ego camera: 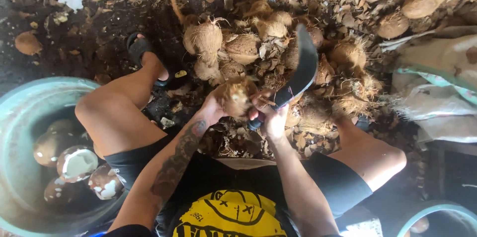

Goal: A person is husking coconuts using a knife to remove the outer fibrous shell and placing the cleaned coconuts into a bowl.

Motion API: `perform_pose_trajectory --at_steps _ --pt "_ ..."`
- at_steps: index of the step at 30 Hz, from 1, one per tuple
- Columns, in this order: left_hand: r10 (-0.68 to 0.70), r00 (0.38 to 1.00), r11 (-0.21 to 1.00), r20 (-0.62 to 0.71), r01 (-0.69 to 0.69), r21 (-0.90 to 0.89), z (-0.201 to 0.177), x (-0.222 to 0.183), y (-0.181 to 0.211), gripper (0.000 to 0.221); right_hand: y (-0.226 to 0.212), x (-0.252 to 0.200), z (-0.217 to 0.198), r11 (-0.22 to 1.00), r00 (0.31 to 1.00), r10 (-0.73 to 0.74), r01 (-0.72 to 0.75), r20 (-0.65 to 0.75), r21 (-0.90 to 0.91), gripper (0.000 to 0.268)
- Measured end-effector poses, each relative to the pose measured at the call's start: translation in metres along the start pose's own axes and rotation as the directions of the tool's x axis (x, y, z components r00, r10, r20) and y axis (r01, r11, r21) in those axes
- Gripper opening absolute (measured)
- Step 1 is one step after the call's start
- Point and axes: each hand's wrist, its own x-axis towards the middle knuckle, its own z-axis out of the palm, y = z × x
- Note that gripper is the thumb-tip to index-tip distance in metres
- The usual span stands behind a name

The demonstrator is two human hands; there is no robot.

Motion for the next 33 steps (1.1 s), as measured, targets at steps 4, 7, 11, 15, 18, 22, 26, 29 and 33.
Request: perform_pose_trajectory --at_steps 4,7,11,15,18,22,26,29,33 --pt "-0.050 0.997 0.961 0.056 0.033 0.274 0.041 -0.032 0.011 0.060 -0.003 0.006 -0.004 0.963 0.967 0.182 -0.212 0.178 0.164 0.011" --pt "-0.049 0.999 0.871 0.019 0.034 0.490 0.019 -0.013 -0.031 0.054 -0.008 0.010 0.007 0.924 0.937 0.248 -0.305 0.246 0.230 0.015" --pt "0.131 0.974 0.711 -0.185 0.038 0.702 -0.051 0.060 -0.112 0.064 -0.082 0.031 0.076 0.995 0.989 -0.084 0.090 0.121 -0.040 0.021" --pt "0.238 0.936 0.521 -0.260 0.103 0.847 -0.097 0.100 -0.124 0.056 -0.090 0.061 0.012 0.842 0.957 -0.286 0.232 -0.038 -0.487 0.016" --pt "0.177 0.897 0.514 -0.405 0.266 0.815 -0.112 0.107 -0.111 0.042 -0.086 0.075 -0.069 0.626 0.937 -0.342 0.174 -0.067 -0.760 0.029" --pt "0.050 0.937 0.578 -0.346 0.255 0.775 -0.040 0.063 -0.078 0.079 -0.059 0.082 -0.178 0.336 0.912 -0.342 -0.105 -0.226 -0.936 0.062" --pt "0.039 0.977 0.251 -0.211 0.195 0.948 0.006 0.048 -0.100 0.102 -0.047 0.065 -0.204 0.578 0.840 -0.290 -0.227 -0.458 -0.784 0.039" --pt "-0.019 0.966 0.186 -0.258 0.257 0.948 0.080 -0.004 -0.070 0.120 -0.062 0.054 -0.179 0.687 0.867 -0.145 -0.258 -0.476 -0.679 0.047" --pt "0.085 0.958 0.143 -0.274 0.260 0.955 0.022 0.056 -0.109 0.111 -0.070 0.045 -0.158 0.644 0.894 -0.094 -0.281 -0.439 -0.711 0.040"
